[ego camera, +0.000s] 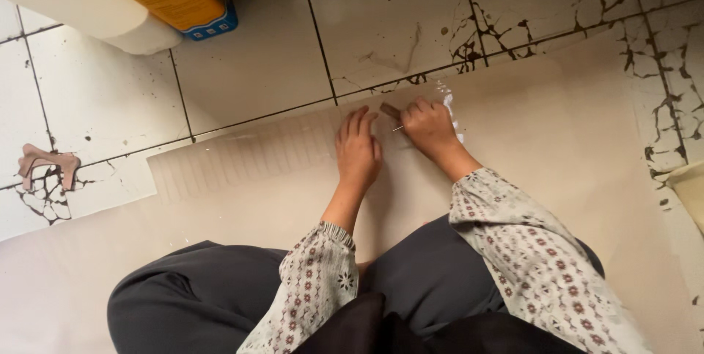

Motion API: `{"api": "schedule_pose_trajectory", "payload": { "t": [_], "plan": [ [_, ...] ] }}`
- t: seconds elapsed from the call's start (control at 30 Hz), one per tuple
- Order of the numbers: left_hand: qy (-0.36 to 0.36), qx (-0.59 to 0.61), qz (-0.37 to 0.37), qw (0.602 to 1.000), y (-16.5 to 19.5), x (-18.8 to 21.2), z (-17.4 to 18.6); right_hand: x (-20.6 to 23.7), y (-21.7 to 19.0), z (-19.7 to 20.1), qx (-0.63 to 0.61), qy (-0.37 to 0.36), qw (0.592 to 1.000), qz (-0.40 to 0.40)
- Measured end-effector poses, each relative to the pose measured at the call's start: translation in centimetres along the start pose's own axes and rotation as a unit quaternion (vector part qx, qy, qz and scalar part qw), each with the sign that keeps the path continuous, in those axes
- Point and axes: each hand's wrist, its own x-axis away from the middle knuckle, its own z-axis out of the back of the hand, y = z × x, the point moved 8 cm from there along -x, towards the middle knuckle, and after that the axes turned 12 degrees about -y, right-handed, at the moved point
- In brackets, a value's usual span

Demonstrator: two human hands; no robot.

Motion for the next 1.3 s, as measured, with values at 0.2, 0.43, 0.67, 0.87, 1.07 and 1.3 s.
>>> {"api": "schedule_pose_trajectory", "payload": {
  "t": [0.2,0.43,0.67,0.87,1.07,1.3],
  "plan": [
    [-0.086,0.021,-0.014,0.996,-0.6,-0.7,-2.4,1.4,4.6,-3.3,-0.330,-0.106,0.894,-0.284],
    [-0.113,0.012,-0.016,0.993,-0.6,-0.6,-2.7,1.3,5.1,-1.2,-0.384,-0.141,0.901,-0.148],
    [-0.129,0.006,-0.010,0.992,-0.3,-0.5,-2.5,1.5,4.6,-0.3,-0.390,-0.150,0.894,-0.164],
    [-0.135,-0.008,-0.005,0.991,-0.2,-0.5,-2.6,1.5,3.3,-1.3,-0.402,-0.174,0.871,-0.222],
    [-0.128,-0.015,-0.007,0.992,-0.3,-0.4,-2.6,1.5,3.5,-1.8,-0.361,-0.192,0.892,-0.193],
    [-0.118,-0.006,-0.012,0.993,-0.6,-0.4,-2.7,1.3,3.8,-1.4,-0.364,-0.229,0.894,-0.127]
  ]
}}
